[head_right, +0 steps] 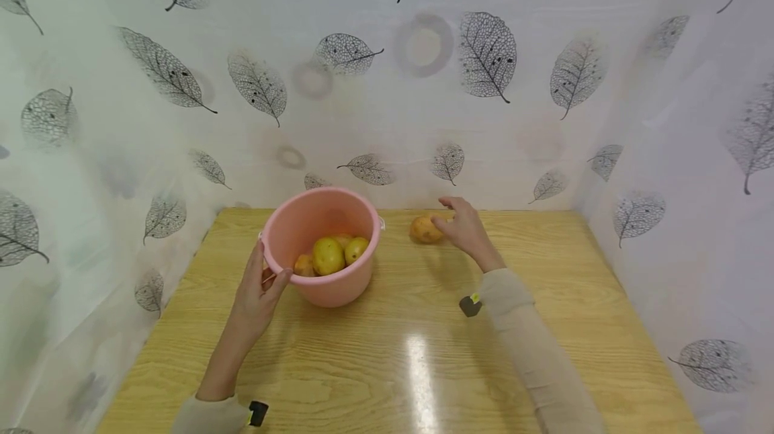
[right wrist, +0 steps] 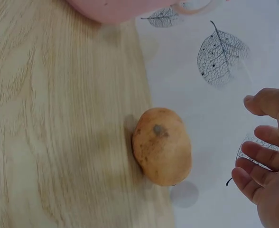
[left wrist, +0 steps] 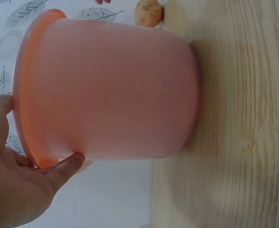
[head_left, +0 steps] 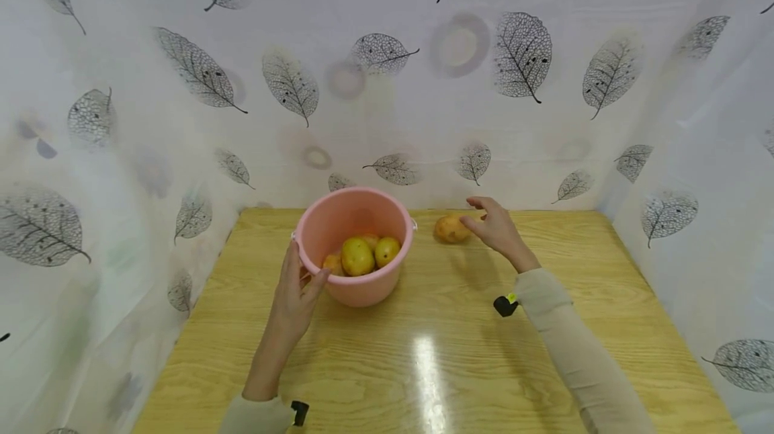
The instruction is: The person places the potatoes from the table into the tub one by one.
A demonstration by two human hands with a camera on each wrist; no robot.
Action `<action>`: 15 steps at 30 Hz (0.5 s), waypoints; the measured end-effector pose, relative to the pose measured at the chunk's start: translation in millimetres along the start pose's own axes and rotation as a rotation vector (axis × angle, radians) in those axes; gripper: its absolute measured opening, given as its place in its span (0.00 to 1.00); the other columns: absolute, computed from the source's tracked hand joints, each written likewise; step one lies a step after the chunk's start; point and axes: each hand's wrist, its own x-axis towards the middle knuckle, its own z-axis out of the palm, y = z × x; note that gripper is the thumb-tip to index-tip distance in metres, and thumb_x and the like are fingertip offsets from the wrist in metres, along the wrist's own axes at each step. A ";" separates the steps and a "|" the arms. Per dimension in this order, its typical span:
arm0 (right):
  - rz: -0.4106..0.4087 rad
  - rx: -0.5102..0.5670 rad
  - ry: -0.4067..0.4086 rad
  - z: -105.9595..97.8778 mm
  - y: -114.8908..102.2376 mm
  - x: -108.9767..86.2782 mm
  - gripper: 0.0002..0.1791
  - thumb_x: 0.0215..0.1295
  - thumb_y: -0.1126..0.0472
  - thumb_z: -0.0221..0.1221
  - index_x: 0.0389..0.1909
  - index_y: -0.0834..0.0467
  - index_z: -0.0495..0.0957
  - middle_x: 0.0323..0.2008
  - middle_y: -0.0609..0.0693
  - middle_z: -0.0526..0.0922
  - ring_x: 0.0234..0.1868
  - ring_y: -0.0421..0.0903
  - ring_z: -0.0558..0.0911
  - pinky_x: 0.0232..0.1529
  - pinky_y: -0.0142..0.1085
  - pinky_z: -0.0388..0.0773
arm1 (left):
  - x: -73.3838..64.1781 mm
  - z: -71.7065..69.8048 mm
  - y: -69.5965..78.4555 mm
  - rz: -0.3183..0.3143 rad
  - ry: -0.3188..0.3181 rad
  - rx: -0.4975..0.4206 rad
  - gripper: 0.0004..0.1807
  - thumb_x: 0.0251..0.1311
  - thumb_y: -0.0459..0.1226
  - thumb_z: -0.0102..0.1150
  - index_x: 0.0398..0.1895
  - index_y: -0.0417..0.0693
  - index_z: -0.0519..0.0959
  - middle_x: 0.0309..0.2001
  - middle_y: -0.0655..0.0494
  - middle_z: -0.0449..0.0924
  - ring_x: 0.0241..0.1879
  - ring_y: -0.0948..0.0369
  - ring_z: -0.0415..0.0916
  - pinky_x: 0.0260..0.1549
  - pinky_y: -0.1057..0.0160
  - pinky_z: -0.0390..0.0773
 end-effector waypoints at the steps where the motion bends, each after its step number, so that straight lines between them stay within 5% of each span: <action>1: 0.001 -0.005 -0.005 0.1 2.6 0.6 0.31 0.74 0.57 0.62 0.70 0.71 0.68 0.67 0.69 0.71 0.67 0.66 0.70 0.63 0.59 0.72 | 0.0 -0.2 -0.2 -0.002 0.000 0.000 0.48 0.77 0.52 0.53 0.85 0.51 0.34 0.83 0.48 0.37 0.72 0.39 0.63 0.67 0.42 0.69; 15: 0.051 -0.038 -0.096 12.6 32.0 7.1 0.35 0.73 0.59 0.63 0.72 0.73 0.64 0.70 0.73 0.67 0.68 0.71 0.68 0.65 0.65 0.69 | 0.9 0.0 -1.7 0.025 0.006 -0.013 0.47 0.78 0.49 0.53 0.85 0.48 0.35 0.83 0.46 0.38 0.71 0.38 0.64 0.67 0.42 0.70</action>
